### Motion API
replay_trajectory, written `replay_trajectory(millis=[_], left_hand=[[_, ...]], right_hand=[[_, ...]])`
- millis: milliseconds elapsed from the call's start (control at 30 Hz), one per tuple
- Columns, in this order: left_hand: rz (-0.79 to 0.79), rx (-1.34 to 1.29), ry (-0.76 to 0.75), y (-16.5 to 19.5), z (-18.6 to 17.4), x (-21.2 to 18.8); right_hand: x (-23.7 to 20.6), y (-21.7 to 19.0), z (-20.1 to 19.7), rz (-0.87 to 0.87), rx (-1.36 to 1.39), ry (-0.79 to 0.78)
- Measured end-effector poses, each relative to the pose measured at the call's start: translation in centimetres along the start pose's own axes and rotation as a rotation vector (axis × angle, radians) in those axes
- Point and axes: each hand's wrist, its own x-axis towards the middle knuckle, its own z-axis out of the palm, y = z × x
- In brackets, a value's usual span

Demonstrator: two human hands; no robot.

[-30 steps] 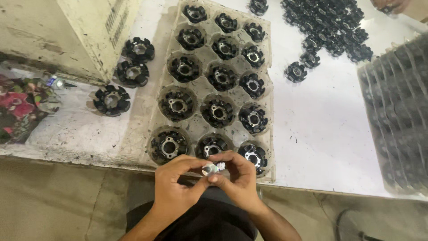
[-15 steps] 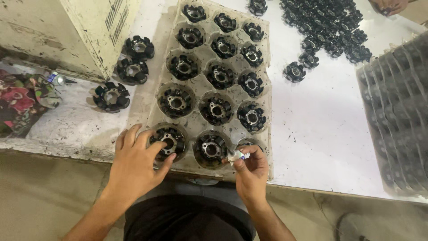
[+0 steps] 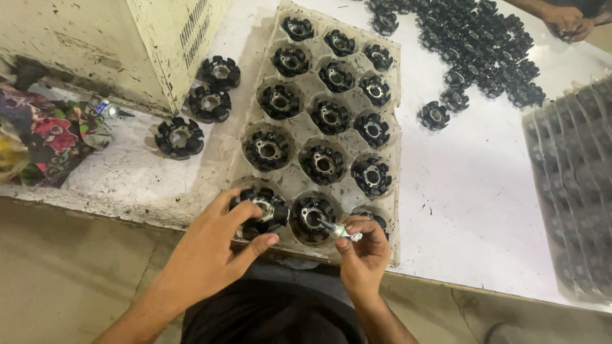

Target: The person sits at a factory workbench and applies adhesive from a small tube to black plastic rotor components held in molded pulp trays. They pick up each component by hand, squeeze adhesive onto it, place it back into the tray, and repeat the process with the next component.

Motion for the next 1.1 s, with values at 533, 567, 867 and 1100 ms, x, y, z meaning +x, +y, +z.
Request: replay_trajectory(millis=[533,567,867,1100], left_hand=[[0.242,-1.745,0.145,-2.4,5.0,2.0],[0.247,-1.739,0.154,-2.2,5.1,2.0],[0.429,-1.286,0.312,0.9,6.7,0.9],[0.511,-1.033,0.324,2.9,6.5,-0.9]], right_hand=[[0.3,1.4,2.1,0.659,0.524,-0.064],[0.1,1.2,2.4,0.647,0.523,-0.083],[-1.1,-3.4,5.4,-0.421,-0.439,-0.149],[-1.2,-6.2,5.5,-0.618,-0.656,-0.217]])
